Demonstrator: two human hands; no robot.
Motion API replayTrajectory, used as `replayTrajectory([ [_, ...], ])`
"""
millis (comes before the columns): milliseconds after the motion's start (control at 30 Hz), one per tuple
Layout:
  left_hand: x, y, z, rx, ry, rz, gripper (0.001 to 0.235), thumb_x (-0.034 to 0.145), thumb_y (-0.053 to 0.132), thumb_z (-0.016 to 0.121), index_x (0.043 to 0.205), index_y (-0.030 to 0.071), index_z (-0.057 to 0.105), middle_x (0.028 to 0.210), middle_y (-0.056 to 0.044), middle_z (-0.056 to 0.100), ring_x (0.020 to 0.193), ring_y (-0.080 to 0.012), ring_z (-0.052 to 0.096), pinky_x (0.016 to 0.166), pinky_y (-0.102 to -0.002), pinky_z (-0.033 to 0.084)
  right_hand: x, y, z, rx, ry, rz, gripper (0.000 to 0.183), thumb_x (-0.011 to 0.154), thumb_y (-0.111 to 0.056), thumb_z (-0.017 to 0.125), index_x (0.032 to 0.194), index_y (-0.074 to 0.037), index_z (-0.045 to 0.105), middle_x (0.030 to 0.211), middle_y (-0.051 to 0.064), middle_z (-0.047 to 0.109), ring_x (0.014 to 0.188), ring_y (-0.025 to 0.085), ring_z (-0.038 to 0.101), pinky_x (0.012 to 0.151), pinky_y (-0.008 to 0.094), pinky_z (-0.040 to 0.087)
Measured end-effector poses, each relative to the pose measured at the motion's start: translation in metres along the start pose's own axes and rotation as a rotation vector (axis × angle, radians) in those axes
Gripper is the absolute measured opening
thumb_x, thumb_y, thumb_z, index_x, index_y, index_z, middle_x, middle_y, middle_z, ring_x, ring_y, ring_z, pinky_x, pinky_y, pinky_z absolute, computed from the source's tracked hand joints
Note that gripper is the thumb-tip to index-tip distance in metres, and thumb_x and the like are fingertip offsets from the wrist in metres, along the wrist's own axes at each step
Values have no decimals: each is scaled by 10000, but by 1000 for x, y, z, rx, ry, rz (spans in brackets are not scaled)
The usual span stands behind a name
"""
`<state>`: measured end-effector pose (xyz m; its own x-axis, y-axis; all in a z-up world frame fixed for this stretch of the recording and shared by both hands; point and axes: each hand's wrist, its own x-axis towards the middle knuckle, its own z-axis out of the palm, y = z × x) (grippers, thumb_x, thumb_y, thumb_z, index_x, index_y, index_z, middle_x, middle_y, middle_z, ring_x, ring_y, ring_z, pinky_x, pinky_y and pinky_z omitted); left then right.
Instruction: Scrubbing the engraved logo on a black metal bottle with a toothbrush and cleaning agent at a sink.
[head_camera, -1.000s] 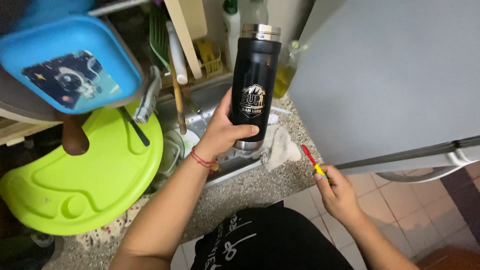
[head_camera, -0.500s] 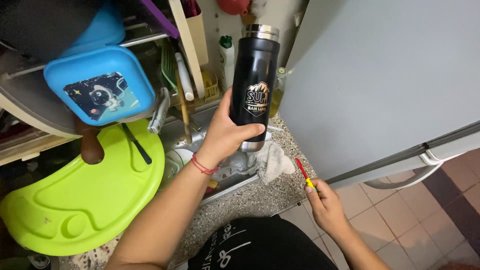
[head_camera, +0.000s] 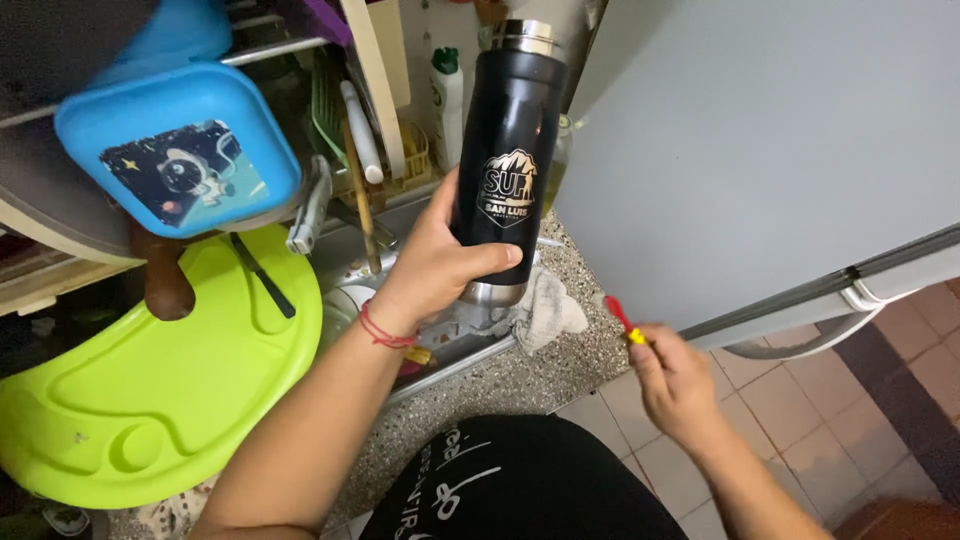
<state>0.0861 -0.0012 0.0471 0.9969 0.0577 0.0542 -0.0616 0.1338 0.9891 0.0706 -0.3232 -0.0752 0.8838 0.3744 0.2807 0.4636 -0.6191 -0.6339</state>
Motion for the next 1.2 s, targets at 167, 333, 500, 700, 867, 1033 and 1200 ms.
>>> replayTrajectory([
  [167,-1,-30,-6,-325,-14,143,1049,555,-53,879,1489,54,412,1231,-144,630,1089,-203,613,912,-325,599,41,-44,-41,-25,97,-190,193,963,-178,601,1105,-91,698,844,130,723,772,361,701,711,445,548],
  [333,-21,13,-11,-47,-146,85,1007,670,259,813,1514,69,298,1406,-84,525,1265,-190,535,1088,-352,452,77,-87,-69,-100,26,-464,133,984,-54,577,1075,33,618,983,159,676,835,264,649,741,352,523],
  [500,-28,21,-13,-61,-164,110,1014,684,282,816,1515,56,280,1433,-89,498,1303,-199,514,1111,-367,445,97,-114,-78,-117,-24,-543,285,1033,-185,465,1146,15,634,918,129,624,727,248,558,676,355,450],
  [700,-35,35,-11,-98,-159,58,1001,667,301,806,1505,74,307,1355,-78,556,1213,-193,578,1051,-358,502,109,-133,-74,-144,-61,-623,341,1047,-218,390,1100,25,623,817,120,575,660,251,524,623,363,428],
  [867,-36,34,-10,-162,-176,14,995,668,260,809,1506,80,305,1299,-102,592,1149,-205,614,994,-368,544,114,-137,-70,-162,-49,-645,319,1053,-227,387,1020,4,605,803,107,560,657,254,511,595,363,407],
  [1033,-35,31,-10,-186,-184,41,952,689,228,807,1494,62,328,1274,-88,595,1120,-171,597,990,-327,517,120,-141,-70,-209,-76,-653,294,1059,-227,375,1001,-24,579,810,88,564,647,256,503,580,363,399],
  [1200,-36,30,-9,-240,-209,12,959,676,209,812,1491,69,326,1244,-108,608,1083,-220,642,941,-376,567,135,-130,-69,-378,-65,-619,255,1092,-198,407,1031,-51,606,883,95,589,737,276,577,609,396,433],
])
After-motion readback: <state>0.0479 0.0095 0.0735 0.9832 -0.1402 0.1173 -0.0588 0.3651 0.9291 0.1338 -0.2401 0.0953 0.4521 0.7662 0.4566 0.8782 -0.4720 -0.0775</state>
